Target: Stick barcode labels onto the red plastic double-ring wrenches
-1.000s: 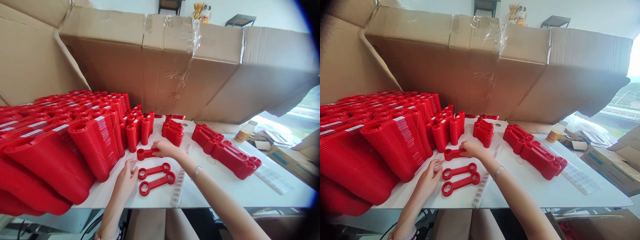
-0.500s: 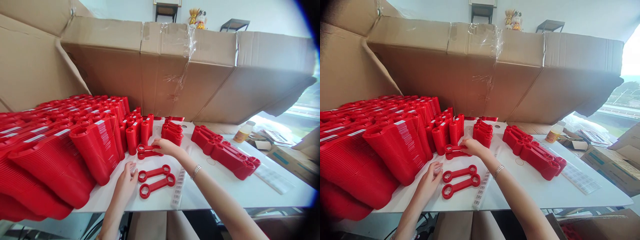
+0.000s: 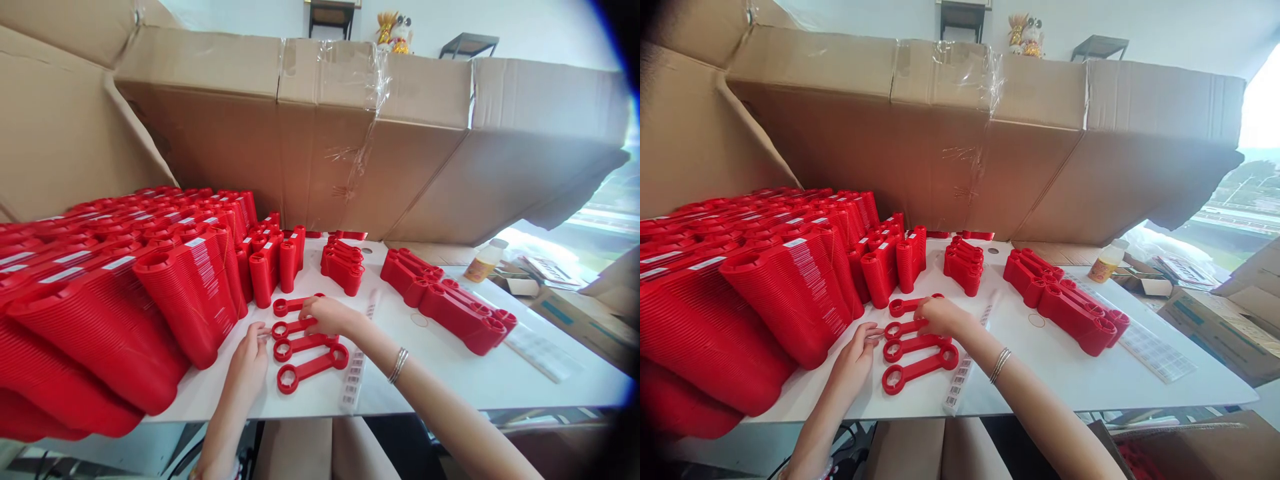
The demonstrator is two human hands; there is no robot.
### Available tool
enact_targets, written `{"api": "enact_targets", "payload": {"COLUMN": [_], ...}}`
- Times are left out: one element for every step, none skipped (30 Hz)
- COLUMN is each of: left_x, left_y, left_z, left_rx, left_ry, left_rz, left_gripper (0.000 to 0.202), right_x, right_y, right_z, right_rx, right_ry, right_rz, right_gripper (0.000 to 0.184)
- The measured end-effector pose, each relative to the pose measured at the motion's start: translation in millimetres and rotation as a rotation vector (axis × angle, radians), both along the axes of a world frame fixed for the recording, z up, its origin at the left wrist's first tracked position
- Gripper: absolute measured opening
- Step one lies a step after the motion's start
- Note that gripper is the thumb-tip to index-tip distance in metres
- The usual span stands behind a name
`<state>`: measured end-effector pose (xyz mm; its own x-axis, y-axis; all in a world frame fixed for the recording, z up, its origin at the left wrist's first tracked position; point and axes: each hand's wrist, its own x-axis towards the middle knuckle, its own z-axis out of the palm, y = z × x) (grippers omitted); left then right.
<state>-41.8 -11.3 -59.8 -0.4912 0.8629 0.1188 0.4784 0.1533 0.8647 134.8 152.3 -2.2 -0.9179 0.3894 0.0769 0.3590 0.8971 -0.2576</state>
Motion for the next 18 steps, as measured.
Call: {"api": "enact_targets", "payload": {"left_x": [0.3,0.6,0.7,0.7,0.7,0.7,0.6,0.5,0.4,0.3,0.3,0.2,0.3,0.3,0.3,0.3,0.2,0.0], "left_y": [0.0,0.1,0.0,-0.2,-0.4,-0.8,-1.2,-1.6,-2.0,-2.2,-2.4,-2.6,-2.6,-2.7,-2.8,-2.9,-3.1,-3.3], "left_z": [0.8,1.5,2.3,3.0,3.6,4.2,4.7,5.2,5.5,5.8,5.9,5.9,5.8,5.5,5.2,4.7,4.3,3.8], "left_rx": [-0.005,-0.008,-0.011,-0.014,-0.017,-0.02,-0.025,-0.03,-0.035,-0.04,-0.043,-0.045,-0.045,-0.044,-0.042,-0.039,-0.036,-0.034], "left_ry": [-0.001,-0.002,-0.003,-0.004,-0.004,-0.004,-0.004,-0.005,-0.006,-0.007,-0.007,-0.009,-0.01,-0.012,-0.013,-0.014,-0.015,-0.014], "left_rz": [-0.007,-0.012,-0.016,-0.019,-0.022,-0.024,-0.026,-0.027,-0.029,-0.029,-0.029,-0.029,-0.029,-0.03,-0.03,-0.03,-0.031,-0.031], "left_gripper": [0.033,0.033,0.033,0.033,0.033,0.033,0.033,0.033,0.034,0.034,0.034,0.035,0.035,0.035,0.035,0.035,0.034,0.035], "right_x": [0.1,0.0,-0.4,-1.2,-2.4,-4.0,-5.8,-7.6,-9.4,-10.9,-12.1,-12.9,-13.3,-13.4,-13.3,-13.0,-12.4,-11.7], "right_y": [1.4,3.3,5.5,8.0,10.6,13.2,15.7,17.9,19.9,21.6,22.9,23.9,24.7,25.4,25.8,26.0,26.0,25.4], "right_z": [1.8,4.2,6.9,9.6,11.8,13.4,14.3,14.4,13.9,13.0,11.9,10.7,9.8,9.3,9.3,9.7,10.7,12.0], "right_rx": [-0.002,0.001,0.007,0.018,0.031,0.045,0.057,0.066,0.071,0.074,0.077,0.08,0.082,0.085,0.087,0.088,0.088,0.087], "right_ry": [0.0,0.004,0.012,0.024,0.035,0.042,0.041,0.036,0.026,0.017,0.01,0.007,0.006,0.007,0.009,0.012,0.018,0.025], "right_rz": [0.005,0.004,-0.004,-0.019,-0.039,-0.059,-0.074,-0.084,-0.089,-0.09,-0.091,-0.091,-0.094,-0.097,-0.101,-0.103,-0.105,-0.105], "right_gripper": [0.021,0.022,0.021,0.02,0.021,0.022,0.023,0.022,0.02,0.018,0.015,0.014,0.014,0.015,0.015,0.015,0.015,0.015]}}
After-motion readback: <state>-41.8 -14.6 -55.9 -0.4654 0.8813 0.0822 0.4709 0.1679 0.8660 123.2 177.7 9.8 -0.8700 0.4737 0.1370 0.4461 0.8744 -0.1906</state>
